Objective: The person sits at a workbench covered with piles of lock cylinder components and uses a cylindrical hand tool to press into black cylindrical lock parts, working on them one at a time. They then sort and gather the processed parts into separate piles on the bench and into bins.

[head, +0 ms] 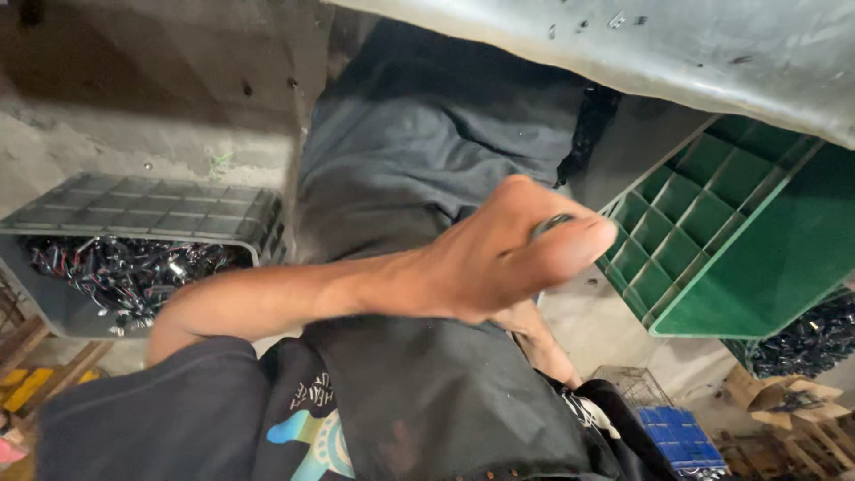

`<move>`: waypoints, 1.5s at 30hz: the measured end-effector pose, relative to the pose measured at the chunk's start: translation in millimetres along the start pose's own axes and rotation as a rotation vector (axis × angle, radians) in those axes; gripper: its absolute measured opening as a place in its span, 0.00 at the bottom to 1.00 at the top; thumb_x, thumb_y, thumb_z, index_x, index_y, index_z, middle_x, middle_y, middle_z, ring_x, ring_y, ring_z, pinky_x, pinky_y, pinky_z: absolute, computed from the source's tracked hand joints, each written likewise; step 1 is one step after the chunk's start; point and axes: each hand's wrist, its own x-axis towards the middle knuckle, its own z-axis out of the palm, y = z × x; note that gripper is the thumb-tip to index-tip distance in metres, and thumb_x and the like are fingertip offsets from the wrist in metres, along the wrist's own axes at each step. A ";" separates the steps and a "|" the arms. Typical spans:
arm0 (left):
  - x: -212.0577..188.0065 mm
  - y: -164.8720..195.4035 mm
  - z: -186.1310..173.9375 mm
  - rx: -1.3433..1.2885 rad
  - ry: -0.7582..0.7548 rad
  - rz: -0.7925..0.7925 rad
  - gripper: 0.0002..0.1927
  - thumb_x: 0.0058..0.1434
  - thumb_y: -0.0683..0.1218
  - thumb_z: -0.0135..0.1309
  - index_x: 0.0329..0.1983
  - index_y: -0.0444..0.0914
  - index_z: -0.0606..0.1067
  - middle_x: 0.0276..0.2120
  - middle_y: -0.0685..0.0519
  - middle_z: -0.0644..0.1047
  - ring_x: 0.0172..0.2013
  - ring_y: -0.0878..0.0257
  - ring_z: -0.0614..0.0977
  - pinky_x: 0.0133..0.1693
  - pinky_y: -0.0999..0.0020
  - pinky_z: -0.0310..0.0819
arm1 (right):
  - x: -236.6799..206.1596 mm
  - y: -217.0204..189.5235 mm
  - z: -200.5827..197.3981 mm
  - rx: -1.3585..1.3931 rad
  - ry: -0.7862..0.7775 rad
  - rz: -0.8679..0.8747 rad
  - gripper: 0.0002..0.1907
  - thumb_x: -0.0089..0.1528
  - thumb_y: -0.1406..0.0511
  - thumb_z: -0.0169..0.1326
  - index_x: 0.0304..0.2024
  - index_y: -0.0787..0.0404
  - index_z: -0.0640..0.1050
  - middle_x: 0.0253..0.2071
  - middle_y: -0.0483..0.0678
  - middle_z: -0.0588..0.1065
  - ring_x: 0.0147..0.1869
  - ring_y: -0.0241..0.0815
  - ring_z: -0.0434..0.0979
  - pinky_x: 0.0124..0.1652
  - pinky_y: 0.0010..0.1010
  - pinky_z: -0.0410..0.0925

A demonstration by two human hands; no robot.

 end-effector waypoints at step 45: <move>7.2 71.4 -36.5 -0.072 0.203 0.066 0.25 0.67 0.59 0.55 0.32 0.34 0.66 0.22 0.51 0.69 0.22 0.67 0.69 0.27 0.72 0.63 | 111.9 -79.1 -1.4 0.881 0.235 -0.121 0.25 0.72 0.49 0.48 0.62 0.59 0.68 0.43 0.47 0.71 0.30 0.35 0.65 0.31 0.28 0.60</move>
